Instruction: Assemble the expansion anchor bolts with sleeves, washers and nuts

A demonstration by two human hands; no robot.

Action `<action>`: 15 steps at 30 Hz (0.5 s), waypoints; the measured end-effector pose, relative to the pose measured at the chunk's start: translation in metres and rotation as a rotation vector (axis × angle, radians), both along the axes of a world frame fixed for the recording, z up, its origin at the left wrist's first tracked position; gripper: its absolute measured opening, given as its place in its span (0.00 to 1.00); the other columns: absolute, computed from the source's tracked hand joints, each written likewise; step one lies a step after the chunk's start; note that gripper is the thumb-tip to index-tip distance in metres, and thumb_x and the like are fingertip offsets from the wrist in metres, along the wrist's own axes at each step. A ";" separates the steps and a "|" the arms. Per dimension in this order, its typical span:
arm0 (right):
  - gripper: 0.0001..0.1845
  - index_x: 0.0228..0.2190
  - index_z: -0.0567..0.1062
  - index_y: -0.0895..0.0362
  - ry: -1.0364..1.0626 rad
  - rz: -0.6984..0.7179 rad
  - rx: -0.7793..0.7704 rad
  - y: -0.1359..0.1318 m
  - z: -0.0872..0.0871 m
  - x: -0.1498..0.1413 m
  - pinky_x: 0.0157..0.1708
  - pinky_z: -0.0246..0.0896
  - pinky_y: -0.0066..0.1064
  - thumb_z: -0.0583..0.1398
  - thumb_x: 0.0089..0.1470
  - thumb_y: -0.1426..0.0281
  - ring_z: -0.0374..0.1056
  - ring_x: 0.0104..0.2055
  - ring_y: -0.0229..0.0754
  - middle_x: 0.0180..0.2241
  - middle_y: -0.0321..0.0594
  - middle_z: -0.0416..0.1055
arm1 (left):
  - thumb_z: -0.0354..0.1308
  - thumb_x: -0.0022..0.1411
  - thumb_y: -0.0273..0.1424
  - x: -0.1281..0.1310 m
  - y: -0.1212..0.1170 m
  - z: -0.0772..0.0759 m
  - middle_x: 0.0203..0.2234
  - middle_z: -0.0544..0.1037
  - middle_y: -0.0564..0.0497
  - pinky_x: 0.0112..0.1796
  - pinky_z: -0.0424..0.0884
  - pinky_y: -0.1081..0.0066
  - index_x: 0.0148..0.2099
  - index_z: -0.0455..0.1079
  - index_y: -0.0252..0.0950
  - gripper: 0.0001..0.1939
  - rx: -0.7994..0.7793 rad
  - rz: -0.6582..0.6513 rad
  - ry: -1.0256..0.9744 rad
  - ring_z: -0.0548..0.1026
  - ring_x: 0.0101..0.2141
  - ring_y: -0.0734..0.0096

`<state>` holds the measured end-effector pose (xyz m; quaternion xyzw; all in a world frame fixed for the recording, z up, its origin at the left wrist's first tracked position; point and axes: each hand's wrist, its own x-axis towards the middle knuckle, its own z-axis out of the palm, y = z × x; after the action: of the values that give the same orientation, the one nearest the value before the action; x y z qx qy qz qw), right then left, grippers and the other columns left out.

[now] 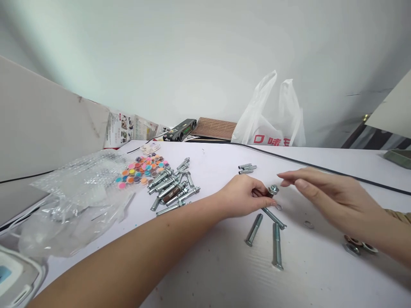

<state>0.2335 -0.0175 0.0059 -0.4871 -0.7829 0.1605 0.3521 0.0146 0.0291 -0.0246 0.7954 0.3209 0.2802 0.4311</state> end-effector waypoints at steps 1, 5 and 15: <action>0.17 0.48 0.75 0.41 -0.051 0.036 -0.021 0.000 0.000 -0.002 0.49 0.65 0.47 0.56 0.59 0.55 0.68 0.52 0.53 0.49 0.38 0.74 | 0.63 0.52 0.45 0.000 -0.001 0.001 0.24 0.73 0.54 0.33 0.65 0.70 0.30 0.71 0.35 0.16 0.000 0.002 0.006 0.68 0.28 0.73; 0.19 0.53 0.72 0.42 -0.153 0.212 -0.095 0.001 0.000 -0.008 0.51 0.64 0.40 0.54 0.62 0.59 0.65 0.55 0.48 0.54 0.37 0.70 | 0.62 0.53 0.43 -0.001 -0.003 0.005 0.23 0.71 0.55 0.31 0.64 0.72 0.28 0.70 0.35 0.15 0.000 -0.022 0.012 0.68 0.28 0.74; 0.15 0.45 0.76 0.41 -0.225 0.092 -0.016 0.006 -0.001 0.002 0.45 0.69 0.39 0.56 0.58 0.54 0.70 0.49 0.48 0.49 0.36 0.73 | 0.62 0.54 0.43 -0.004 -0.002 0.005 0.28 0.76 0.53 0.36 0.67 0.72 0.34 0.73 0.36 0.15 -0.006 -0.052 0.020 0.73 0.34 0.71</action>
<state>0.2357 -0.0117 0.0050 -0.4685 -0.8376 0.1269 0.2505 0.0110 0.0275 -0.0200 0.8049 0.3051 0.2598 0.4376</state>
